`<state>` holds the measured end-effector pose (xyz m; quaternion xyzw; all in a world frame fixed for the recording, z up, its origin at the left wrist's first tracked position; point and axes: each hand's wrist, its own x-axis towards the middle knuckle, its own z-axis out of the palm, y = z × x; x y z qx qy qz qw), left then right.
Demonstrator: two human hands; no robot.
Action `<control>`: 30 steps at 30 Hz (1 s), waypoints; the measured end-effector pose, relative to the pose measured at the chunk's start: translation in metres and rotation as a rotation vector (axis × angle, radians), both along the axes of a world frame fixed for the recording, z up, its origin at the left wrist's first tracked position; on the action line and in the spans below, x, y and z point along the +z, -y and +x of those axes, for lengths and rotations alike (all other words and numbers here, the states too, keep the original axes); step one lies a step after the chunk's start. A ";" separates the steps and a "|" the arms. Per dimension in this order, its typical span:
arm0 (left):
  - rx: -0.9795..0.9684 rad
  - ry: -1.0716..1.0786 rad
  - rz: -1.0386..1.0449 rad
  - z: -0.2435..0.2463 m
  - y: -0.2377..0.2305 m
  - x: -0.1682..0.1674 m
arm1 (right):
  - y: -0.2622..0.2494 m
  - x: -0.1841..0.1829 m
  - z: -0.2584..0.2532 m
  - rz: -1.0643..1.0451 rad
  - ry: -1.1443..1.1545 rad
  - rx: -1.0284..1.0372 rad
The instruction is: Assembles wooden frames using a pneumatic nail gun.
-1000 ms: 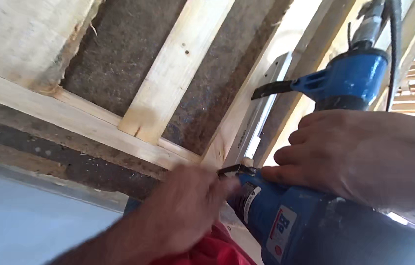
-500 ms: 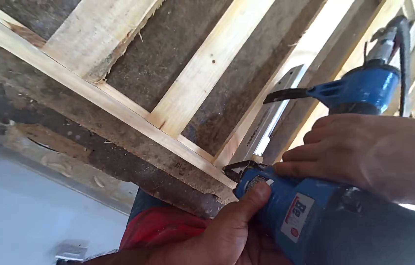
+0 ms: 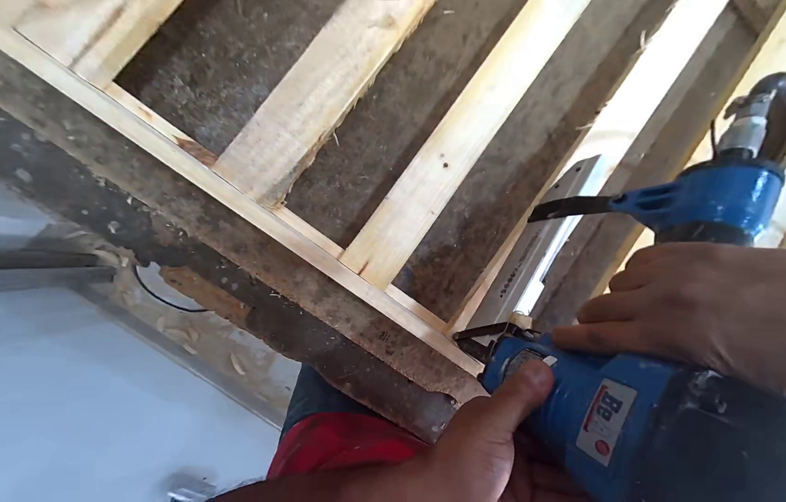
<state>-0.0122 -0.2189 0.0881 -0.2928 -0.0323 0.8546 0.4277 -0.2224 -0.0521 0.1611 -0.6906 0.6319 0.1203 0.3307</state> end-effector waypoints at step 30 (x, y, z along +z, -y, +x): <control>-1.188 -1.344 -1.573 -0.175 0.196 -0.089 | 0.166 0.007 -0.052 0.052 0.060 -0.055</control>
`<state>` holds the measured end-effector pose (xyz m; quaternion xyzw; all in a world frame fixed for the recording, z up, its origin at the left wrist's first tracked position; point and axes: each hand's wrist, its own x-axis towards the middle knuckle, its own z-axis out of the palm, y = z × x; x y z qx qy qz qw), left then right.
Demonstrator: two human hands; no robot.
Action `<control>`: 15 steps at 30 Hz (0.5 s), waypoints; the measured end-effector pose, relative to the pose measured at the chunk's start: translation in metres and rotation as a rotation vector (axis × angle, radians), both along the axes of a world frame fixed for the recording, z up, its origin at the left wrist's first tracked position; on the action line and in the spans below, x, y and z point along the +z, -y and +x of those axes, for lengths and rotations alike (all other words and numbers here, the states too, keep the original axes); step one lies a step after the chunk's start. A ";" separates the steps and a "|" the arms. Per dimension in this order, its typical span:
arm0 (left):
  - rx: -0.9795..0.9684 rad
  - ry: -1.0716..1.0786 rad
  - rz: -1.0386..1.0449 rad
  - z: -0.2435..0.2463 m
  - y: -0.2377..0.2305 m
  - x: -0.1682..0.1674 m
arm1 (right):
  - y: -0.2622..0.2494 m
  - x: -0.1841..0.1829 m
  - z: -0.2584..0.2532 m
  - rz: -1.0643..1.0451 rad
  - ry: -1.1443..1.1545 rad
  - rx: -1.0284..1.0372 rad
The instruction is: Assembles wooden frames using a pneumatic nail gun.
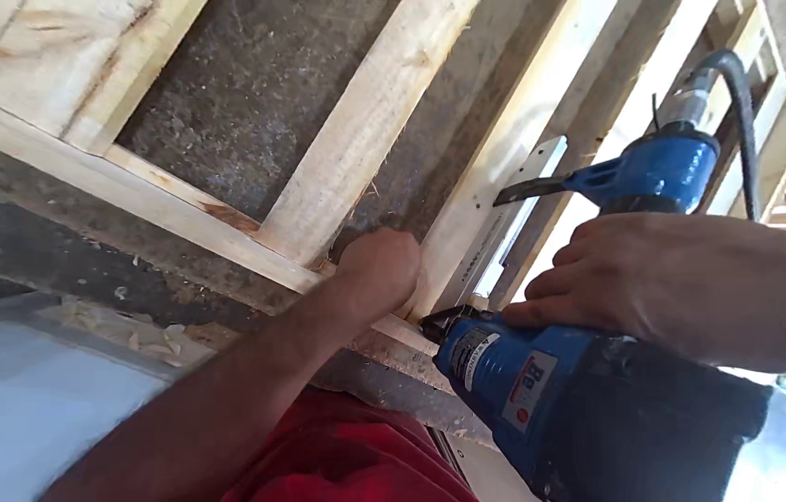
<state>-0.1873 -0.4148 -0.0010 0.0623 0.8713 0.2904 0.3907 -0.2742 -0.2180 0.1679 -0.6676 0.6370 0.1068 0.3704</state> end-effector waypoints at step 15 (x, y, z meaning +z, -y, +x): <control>1.165 1.392 1.659 0.115 -0.008 0.065 | 0.012 -0.006 -0.015 -0.053 0.113 -0.013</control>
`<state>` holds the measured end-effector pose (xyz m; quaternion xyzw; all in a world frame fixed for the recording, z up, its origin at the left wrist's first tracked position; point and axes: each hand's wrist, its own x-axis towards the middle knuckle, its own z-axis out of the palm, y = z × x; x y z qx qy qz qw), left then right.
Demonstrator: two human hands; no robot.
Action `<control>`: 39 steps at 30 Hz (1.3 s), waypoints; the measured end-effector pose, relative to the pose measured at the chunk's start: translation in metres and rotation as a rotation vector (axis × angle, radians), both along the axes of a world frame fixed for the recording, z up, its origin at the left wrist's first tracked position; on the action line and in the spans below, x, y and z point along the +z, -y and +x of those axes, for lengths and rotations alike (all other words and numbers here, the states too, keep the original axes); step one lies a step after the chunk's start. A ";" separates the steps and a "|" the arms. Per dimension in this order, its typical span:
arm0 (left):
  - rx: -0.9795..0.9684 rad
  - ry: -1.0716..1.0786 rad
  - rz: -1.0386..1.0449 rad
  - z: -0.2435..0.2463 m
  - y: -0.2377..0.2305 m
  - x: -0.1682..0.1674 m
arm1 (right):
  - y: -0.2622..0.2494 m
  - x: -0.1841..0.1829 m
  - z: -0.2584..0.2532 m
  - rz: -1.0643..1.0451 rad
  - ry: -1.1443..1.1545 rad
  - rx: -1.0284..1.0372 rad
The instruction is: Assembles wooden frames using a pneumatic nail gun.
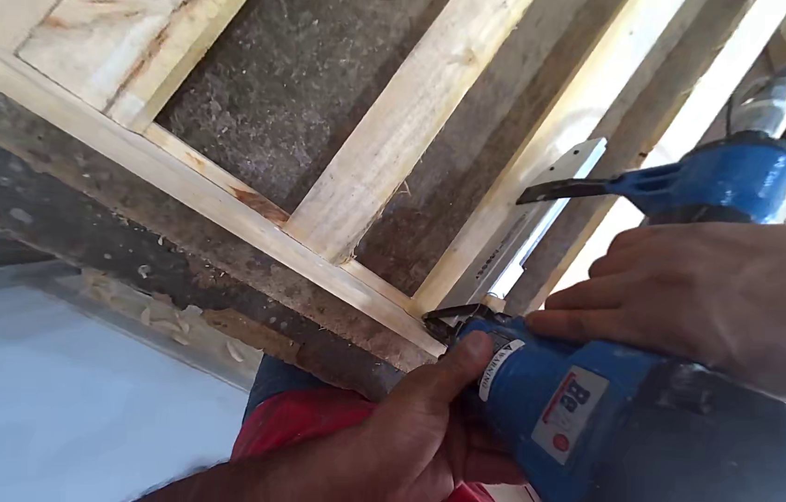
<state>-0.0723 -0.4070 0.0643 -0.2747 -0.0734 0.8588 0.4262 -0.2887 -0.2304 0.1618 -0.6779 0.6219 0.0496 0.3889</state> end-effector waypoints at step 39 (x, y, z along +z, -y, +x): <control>0.100 -0.181 0.163 -0.036 0.161 -0.012 | 0.166 0.014 -0.045 -0.052 -0.047 -0.010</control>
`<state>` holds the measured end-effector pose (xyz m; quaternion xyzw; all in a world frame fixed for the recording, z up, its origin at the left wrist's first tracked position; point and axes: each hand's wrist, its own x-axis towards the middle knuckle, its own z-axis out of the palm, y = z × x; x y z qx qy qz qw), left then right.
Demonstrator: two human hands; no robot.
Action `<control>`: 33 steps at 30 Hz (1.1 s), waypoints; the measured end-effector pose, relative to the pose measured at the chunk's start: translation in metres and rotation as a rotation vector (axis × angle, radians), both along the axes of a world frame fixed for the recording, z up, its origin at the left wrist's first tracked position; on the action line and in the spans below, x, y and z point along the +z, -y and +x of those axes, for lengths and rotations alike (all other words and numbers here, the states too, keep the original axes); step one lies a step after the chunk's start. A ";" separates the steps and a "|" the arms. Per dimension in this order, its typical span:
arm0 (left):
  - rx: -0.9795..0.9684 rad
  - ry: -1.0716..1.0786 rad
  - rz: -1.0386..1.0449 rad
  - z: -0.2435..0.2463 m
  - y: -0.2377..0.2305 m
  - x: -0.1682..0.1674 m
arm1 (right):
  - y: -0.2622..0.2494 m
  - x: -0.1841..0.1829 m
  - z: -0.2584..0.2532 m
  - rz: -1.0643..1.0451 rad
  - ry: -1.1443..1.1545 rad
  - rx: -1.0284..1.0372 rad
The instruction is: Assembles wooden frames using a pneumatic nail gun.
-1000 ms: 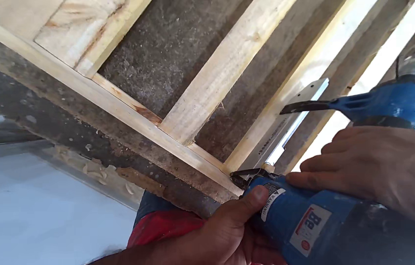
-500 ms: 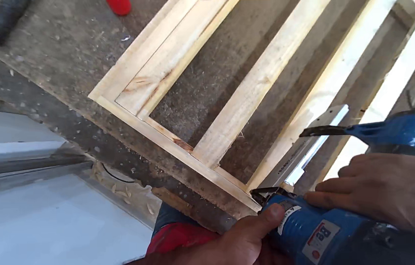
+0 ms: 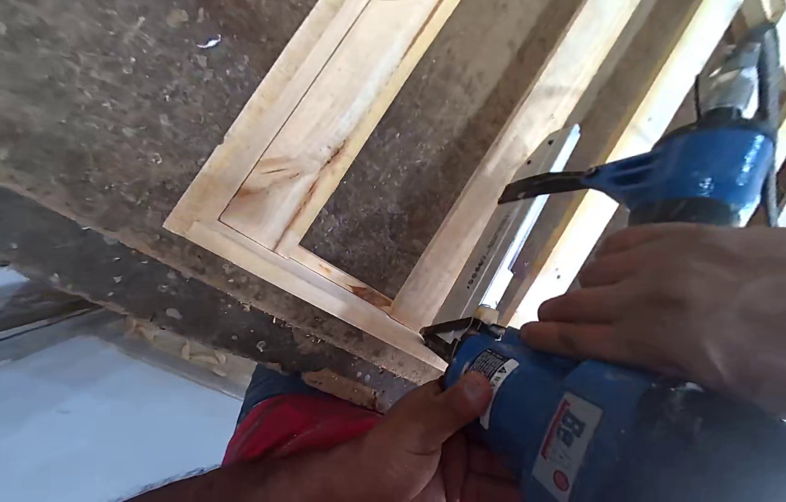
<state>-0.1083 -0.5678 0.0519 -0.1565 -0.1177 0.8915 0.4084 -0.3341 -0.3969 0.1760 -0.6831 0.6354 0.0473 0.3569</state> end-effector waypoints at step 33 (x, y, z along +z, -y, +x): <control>0.018 -0.056 -0.128 -0.008 0.044 -0.015 | 0.056 -0.007 -0.008 0.148 -0.054 0.005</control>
